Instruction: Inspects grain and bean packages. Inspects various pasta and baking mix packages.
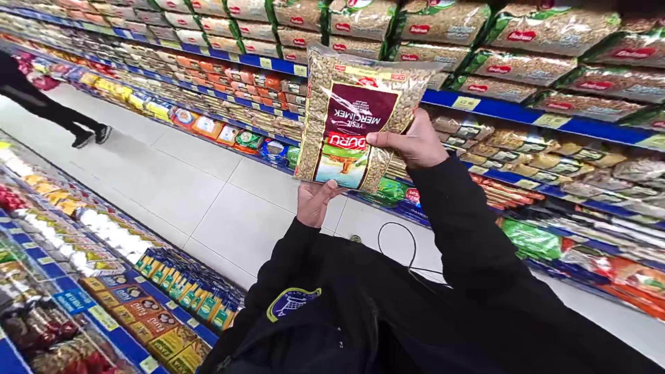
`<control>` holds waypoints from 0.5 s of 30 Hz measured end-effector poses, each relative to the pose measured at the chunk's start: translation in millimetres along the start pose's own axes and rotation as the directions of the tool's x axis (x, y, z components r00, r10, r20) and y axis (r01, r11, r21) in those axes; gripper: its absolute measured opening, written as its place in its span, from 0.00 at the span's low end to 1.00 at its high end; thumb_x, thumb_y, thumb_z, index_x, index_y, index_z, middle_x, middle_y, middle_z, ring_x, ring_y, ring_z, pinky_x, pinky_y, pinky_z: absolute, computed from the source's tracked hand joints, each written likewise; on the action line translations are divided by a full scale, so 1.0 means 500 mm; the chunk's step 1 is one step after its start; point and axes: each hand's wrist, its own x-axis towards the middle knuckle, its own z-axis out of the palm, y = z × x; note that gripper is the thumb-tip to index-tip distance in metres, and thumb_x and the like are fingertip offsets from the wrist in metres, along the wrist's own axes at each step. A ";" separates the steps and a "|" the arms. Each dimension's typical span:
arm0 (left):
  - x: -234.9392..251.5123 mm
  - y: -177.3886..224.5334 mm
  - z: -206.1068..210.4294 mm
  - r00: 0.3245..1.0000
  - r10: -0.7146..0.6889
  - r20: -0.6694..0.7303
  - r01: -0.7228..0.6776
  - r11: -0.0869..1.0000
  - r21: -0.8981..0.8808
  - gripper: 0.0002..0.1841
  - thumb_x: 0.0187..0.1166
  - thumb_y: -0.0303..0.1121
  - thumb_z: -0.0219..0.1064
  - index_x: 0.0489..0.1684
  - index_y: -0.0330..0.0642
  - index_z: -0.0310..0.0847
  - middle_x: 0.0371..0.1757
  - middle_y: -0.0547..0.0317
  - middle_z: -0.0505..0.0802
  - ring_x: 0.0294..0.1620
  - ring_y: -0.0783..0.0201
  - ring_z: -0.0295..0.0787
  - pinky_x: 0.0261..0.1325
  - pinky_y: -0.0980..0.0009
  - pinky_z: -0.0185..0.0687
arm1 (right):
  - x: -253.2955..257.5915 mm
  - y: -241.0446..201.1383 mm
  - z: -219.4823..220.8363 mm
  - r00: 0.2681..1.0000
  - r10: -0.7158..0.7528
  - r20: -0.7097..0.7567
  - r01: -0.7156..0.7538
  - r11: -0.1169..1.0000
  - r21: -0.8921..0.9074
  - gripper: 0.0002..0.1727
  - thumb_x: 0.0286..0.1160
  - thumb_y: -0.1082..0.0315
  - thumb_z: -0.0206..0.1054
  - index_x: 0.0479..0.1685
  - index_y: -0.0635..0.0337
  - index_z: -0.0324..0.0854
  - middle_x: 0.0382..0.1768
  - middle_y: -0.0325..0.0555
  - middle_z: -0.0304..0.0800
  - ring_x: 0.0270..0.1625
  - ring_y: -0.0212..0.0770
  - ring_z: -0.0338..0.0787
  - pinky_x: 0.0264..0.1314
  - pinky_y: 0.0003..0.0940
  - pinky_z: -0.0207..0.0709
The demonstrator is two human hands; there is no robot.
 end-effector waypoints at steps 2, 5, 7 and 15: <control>0.000 0.016 0.007 0.999 0.040 -0.026 -0.039 0.999 0.033 0.34 0.64 0.23 0.82 0.68 0.30 0.64 0.56 0.40 0.93 0.52 0.46 0.96 0.56 0.48 0.93 | 0.019 0.008 0.005 0.998 -0.040 0.039 0.038 0.999 0.031 0.33 0.57 0.73 0.82 0.67 0.63 0.75 0.53 0.44 0.95 0.53 0.40 0.96 0.59 0.39 0.92; -0.004 0.036 0.016 0.996 0.062 -0.062 -0.057 0.995 0.080 0.30 0.69 0.21 0.77 0.68 0.29 0.64 0.55 0.41 0.92 0.52 0.48 0.96 0.57 0.49 0.93 | 0.036 0.011 0.022 0.999 -0.027 0.026 0.025 0.997 0.067 0.31 0.55 0.73 0.82 0.63 0.61 0.75 0.51 0.43 0.94 0.52 0.39 0.95 0.59 0.39 0.92; -0.002 0.049 0.017 0.995 0.086 -0.044 -0.080 0.990 0.113 0.27 0.71 0.21 0.75 0.67 0.30 0.67 0.54 0.42 0.93 0.52 0.48 0.95 0.58 0.48 0.93 | 0.049 0.007 0.035 1.000 0.007 0.016 -0.009 0.997 0.072 0.34 0.56 0.70 0.82 0.66 0.63 0.74 0.52 0.45 0.94 0.53 0.41 0.95 0.60 0.41 0.92; 0.012 0.077 0.034 0.993 0.120 -0.013 -0.118 0.989 0.087 0.23 0.73 0.22 0.75 0.67 0.38 0.78 0.59 0.45 0.92 0.56 0.49 0.94 0.59 0.49 0.92 | 0.095 -0.010 0.051 0.998 -0.013 0.062 0.006 0.993 0.115 0.30 0.62 0.73 0.79 0.65 0.64 0.72 0.52 0.46 0.94 0.54 0.43 0.95 0.62 0.43 0.91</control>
